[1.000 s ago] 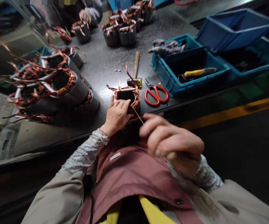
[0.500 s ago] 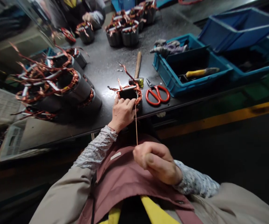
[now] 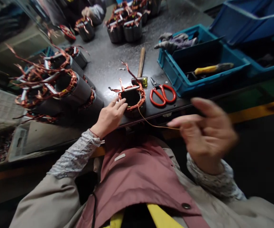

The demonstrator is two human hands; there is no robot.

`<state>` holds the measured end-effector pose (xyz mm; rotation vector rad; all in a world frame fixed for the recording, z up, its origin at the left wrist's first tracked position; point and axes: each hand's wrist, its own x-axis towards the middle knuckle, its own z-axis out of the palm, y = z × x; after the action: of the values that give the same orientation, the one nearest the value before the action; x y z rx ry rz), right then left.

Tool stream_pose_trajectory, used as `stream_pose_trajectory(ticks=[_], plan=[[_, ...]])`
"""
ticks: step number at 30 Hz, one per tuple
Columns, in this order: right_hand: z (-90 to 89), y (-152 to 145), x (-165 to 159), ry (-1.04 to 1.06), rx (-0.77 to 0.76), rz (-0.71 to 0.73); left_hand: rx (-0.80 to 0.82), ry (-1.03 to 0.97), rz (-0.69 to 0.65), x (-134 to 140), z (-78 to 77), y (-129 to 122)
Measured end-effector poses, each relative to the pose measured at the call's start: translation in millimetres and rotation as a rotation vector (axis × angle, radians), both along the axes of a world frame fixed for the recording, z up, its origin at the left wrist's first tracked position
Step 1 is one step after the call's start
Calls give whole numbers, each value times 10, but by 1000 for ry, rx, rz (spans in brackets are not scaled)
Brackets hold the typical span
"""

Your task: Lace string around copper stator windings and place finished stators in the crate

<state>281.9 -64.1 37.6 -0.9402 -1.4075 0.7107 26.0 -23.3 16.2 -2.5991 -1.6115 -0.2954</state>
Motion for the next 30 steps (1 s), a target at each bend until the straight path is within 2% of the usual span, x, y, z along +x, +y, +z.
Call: stream_pose_trajectory(ticks=[2, 4, 6, 9, 11, 13, 14, 16, 19, 21, 23, 25, 28, 30], plan=[[-142, 17, -104, -77, -91, 100, -18, 4, -14, -14, 61, -23], [-280, 23, -209, -129, -157, 174, 2, -49, -11, 23, 41, -75], [-394, 19, -291, -134, -210, 192, 64, -143, 54, 94, -75, -133], [-512, -10, -339, -55, -298, 161, 195, -265, 305, 183, -361, -199], [-555, -38, -331, -12, -325, 164, 204, -292, 439, 202, -534, -234], [-571, -45, -327, -19, -291, 159, 160, -297, 458, 194, -609, -283], [-569, -28, -338, -28, -250, 141, 138, -304, 435, 186, -593, -316], [-555, 65, -406, -56, -132, 98, 94, -350, 369, 173, -448, -388], [-542, 340, -611, -199, 50, 51, -9, -428, 241, 150, -33, -435], [-565, 542, -763, -387, 118, 15, -88, -424, 161, 90, 258, -355], [-616, 692, -872, -566, 145, -34, -183, -430, 137, -48, 470, -165], [-678, 767, -919, -652, 166, -77, -330, -457, 109, -259, 572, 92], [-743, 781, -911, -626, 209, -110, -516, -404, -23, -559, 569, 394], [-752, 769, -899, -595, 229, -109, -444, -297, -71, -618, 548, 416]])
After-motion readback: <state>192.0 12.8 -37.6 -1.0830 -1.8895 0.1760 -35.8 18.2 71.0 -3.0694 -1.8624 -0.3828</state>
